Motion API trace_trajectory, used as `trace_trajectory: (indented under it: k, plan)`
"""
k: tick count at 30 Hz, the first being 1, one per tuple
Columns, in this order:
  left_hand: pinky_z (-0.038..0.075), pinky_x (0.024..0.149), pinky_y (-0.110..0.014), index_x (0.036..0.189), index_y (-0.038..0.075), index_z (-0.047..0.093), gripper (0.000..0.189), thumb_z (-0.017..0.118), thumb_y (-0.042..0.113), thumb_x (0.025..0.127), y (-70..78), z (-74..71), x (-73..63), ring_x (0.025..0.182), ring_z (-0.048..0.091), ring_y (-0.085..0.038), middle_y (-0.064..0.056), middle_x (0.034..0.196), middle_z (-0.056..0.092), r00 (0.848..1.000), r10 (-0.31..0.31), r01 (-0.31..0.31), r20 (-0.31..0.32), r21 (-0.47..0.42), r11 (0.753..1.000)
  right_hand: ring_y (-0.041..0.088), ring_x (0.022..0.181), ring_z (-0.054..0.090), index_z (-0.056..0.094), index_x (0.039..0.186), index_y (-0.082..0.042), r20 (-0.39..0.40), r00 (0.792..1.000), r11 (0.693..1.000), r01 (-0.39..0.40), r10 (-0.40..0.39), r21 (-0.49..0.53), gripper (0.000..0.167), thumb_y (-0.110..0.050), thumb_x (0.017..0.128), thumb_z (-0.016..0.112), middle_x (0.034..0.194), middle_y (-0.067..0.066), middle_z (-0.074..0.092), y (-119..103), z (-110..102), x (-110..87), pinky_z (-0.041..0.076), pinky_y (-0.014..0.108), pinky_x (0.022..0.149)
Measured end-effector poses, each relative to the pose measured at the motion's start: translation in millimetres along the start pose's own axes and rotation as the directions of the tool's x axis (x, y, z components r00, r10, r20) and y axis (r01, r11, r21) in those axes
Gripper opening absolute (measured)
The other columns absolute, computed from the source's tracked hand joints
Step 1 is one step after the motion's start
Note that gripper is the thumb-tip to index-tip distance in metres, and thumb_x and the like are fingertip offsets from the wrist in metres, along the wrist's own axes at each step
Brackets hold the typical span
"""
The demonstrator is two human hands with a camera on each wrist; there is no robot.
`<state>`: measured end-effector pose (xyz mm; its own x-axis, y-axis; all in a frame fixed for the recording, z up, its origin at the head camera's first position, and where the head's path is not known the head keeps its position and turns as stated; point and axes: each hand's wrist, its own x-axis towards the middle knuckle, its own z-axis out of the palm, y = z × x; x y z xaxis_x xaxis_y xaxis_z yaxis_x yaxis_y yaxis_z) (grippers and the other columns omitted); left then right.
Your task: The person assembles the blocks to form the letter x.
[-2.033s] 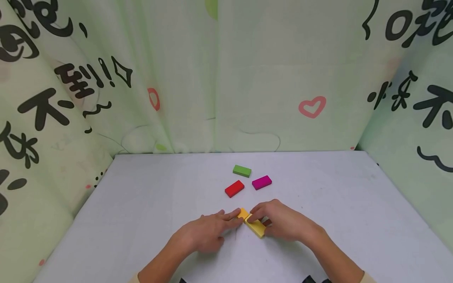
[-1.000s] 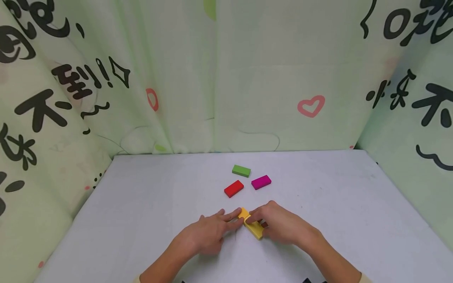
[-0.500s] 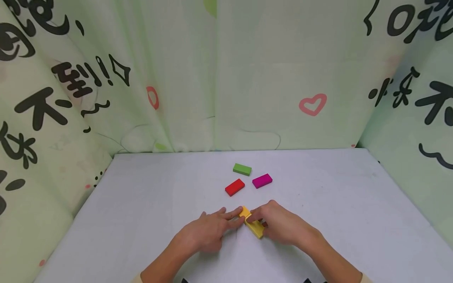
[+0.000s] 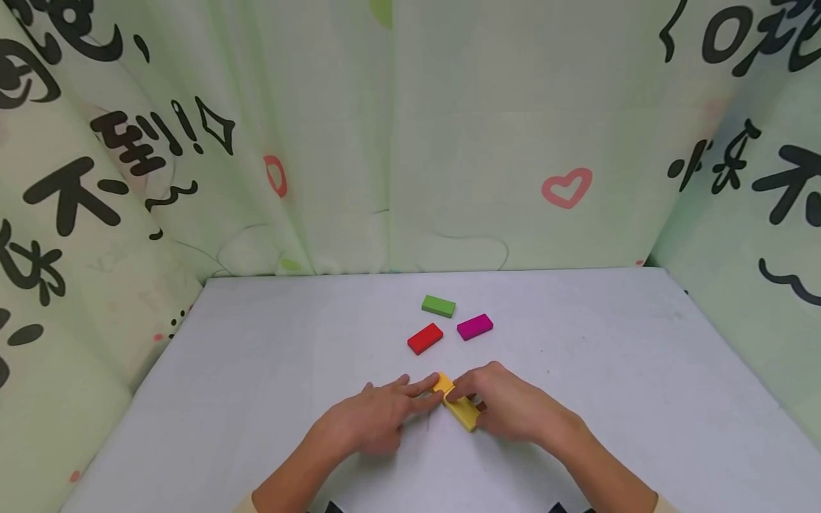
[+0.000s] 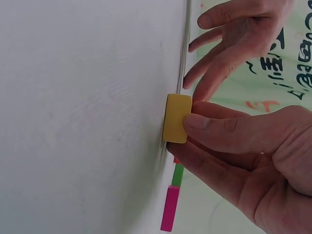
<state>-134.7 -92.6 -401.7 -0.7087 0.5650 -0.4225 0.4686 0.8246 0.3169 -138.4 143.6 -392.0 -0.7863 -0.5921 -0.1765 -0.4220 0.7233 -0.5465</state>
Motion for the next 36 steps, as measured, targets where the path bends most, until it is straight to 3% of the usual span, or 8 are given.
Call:
trace_trajectory:
  k: [7, 11, 17, 22, 28, 36]
  plan:
    - [0.037, 0.113, -0.071, 0.159, 0.044, 0.038, 0.078, 0.062, 0.002, 0.098, -0.2, -1.5, 2.2, 0.157, 0.033, -0.028, 0.025, 0.171, 0.019, 1.000, 0.011, -0.011, 0.001, -0.025, 1.000, 0.023, 0.106, 0.072, 0.078, 0.120, -0.009, -0.001, 1.000, 1.000, 0.002, -0.002, -0.027, 0.043, 0.008, 0.081, 0.078, 0.125, 0.005, 0.074, 1.3, -2.3, -1.1, 0.063, 0.034, 0.084]
    - [0.038, 0.114, -0.070, 0.160, 0.042, 0.038, 0.073, 0.061, 0.007, 0.101, -2.0, -3.0, 2.1, 0.157, 0.033, -0.025, 0.023, 0.171, 0.021, 0.999, 0.027, -0.027, -0.021, -0.035, 0.999, 0.027, 0.111, 0.070, 0.078, 0.121, -0.010, -0.011, 1.000, 0.999, -0.012, 0.012, -0.040, 0.042, 0.005, 0.082, 0.078, 0.129, 0.006, 0.072, 2.1, -5.8, -3.3, 0.062, 0.040, 0.088]
    - [0.036, 0.119, -0.064, 0.159, 0.035, 0.044, 0.063, 0.062, 0.013, 0.102, -7.9, -5.5, 1.5, 0.155, 0.037, -0.020, 0.014, 0.169, 0.033, 0.992, 0.046, -0.045, -0.116, 0.015, 0.999, 0.035, 0.127, 0.064, 0.078, 0.122, -0.012, -0.041, 0.999, 0.996, 0.009, -0.013, -0.084, 0.040, 0.005, 0.086, 0.074, 0.133, 0.007, 0.071, 5.6, -11.8, -4.3, 0.055, 0.053, 0.103]
    - [0.041, 0.119, -0.057, 0.155, 0.030, 0.052, 0.058, 0.066, 0.017, 0.101, -13.4, -7.8, 4.1, 0.150, 0.045, -0.021, 0.005, 0.163, 0.046, 0.983, 0.051, -0.037, -0.177, 0.082, 0.996, 0.033, 0.129, 0.063, 0.076, 0.126, -0.014, -0.013, 0.998, 0.994, 0.058, -0.060, -0.093, 0.041, 0.004, 0.089, 0.071, 0.138, 0.005, 0.068, 8.3, -12.6, -2.6, 0.054, 0.051, 0.104]
    - [0.055, 0.105, -0.045, 0.144, 0.022, 0.064, 0.047, 0.071, 0.017, 0.098, -18.0, -11.2, 10.6, 0.127, 0.063, -0.023, -0.002, 0.139, 0.064, 0.953, 0.043, -0.028, -0.299, 0.053, 0.998, 0.032, 0.132, 0.061, 0.075, 0.129, -0.019, -0.004, 0.996, 0.991, 0.083, -0.084, -0.105, 0.045, 0.003, 0.091, 0.070, 0.143, 0.003, 0.066, 11.9, -11.1, -0.8, 0.052, 0.053, 0.106]
    - [0.061, 0.089, -0.037, 0.134, 0.016, 0.070, 0.040, 0.075, 0.012, 0.094, -24.6, -19.2, 26.7, 0.104, 0.067, -0.021, -0.006, 0.121, 0.067, 0.901, -0.020, 0.003, -0.433, -0.039, 0.999, 0.029, 0.136, 0.058, 0.072, 0.134, -0.023, 0.029, 0.993, 0.987, 0.119, -0.117, -0.112, 0.047, -0.001, 0.093, 0.072, 0.151, -0.001, 0.060, 15.1, -7.7, 1.5, 0.051, 0.053, 0.109]
